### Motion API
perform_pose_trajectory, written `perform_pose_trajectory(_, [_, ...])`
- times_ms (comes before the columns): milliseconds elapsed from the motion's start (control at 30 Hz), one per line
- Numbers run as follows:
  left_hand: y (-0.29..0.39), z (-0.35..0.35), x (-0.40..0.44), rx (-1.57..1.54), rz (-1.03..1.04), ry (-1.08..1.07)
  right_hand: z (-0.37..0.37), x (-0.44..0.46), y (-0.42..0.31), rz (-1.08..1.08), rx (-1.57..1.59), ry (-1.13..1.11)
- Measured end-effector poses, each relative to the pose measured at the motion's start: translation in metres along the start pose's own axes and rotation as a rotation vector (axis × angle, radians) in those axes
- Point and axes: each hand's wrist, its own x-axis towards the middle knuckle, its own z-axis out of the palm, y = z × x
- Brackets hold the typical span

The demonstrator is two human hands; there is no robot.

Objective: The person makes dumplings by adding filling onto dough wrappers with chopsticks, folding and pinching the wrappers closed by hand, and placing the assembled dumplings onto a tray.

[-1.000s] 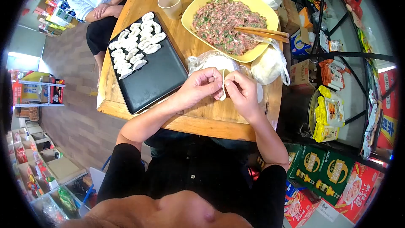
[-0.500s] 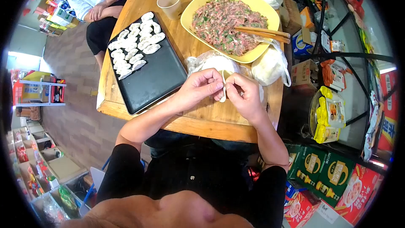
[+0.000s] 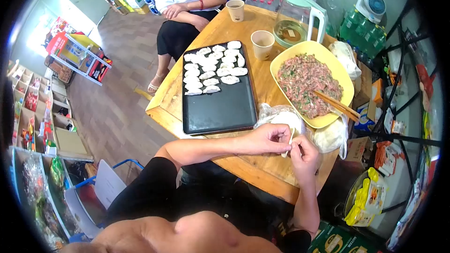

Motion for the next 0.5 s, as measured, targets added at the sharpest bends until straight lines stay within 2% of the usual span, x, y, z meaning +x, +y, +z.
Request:
perform_pose_trajectory(200, [-0.008, 0.004, 0.002, -0.009, 0.126, 0.012, 0.001, 0.0, 0.0, -0.041, -0.047, 0.043])
perform_pose_trajectory(333, [-0.003, 0.0, -0.001, -0.05, 0.019, -0.001, 0.003, 0.001, 0.002, -0.021, -0.023, 0.056])
perform_pose_trajectory(400, [-0.016, 0.003, 0.003, 0.018, 0.18, 0.04, 0.001, -0.004, 0.006, 0.023, -0.032, 0.078])
perform_pose_trajectory(433, [-0.014, 0.003, 0.003, 0.076, 0.153, 0.103, -0.001, -0.004, 0.01, 0.053, 0.06, 0.081])
perform_pose_trajectory(467, [-0.013, 0.002, 0.005, 0.009, 0.214, 0.137, -0.007, -0.005, 0.012, 0.082, 0.145, 0.098])
perform_pose_trajectory(500, [0.002, 0.001, 0.003, 0.216, 0.354, 0.232, -0.009, -0.005, 0.009, 0.095, 0.356, 0.119])
